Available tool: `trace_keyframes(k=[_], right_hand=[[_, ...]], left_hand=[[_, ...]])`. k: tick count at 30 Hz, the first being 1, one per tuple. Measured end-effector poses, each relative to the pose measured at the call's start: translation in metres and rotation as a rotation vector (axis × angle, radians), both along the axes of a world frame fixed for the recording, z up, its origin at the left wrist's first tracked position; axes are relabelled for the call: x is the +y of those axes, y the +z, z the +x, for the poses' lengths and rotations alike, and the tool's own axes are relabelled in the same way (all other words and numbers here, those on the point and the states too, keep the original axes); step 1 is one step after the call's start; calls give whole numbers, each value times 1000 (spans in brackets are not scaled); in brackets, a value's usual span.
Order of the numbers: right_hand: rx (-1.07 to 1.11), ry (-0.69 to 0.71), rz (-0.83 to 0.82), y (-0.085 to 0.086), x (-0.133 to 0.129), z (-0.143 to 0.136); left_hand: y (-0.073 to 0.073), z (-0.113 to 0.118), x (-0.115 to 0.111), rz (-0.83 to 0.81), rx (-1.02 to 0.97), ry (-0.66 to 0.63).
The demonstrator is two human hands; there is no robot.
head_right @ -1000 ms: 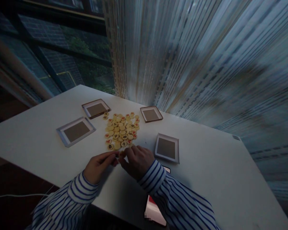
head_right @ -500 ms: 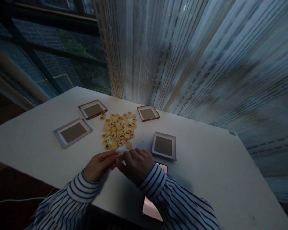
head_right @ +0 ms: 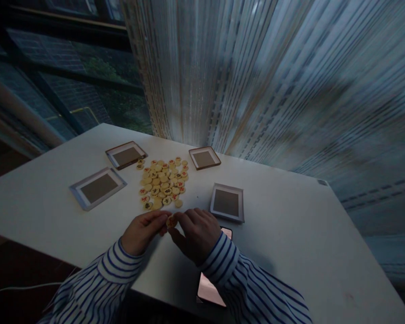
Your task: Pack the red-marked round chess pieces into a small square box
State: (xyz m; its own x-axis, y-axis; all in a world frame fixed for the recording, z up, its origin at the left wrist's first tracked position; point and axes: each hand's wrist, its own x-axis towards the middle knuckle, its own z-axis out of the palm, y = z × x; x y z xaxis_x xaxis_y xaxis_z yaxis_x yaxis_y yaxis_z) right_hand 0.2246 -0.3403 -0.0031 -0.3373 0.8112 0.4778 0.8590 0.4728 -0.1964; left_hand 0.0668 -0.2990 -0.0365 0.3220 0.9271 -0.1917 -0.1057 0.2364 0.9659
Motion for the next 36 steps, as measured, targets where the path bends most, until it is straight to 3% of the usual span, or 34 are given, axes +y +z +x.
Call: trace_keyframes(k=[18, 28, 36], right_hand=[[208, 12, -20, -1, -12, 33], [366, -190, 99, -22, -20, 85], [391, -360, 148, -46, -21, 120]], left_hand=[[11, 27, -1, 151, 90, -55], [2, 56, 3, 459, 296, -43], [-16, 83, 17, 631, 371, -93]])
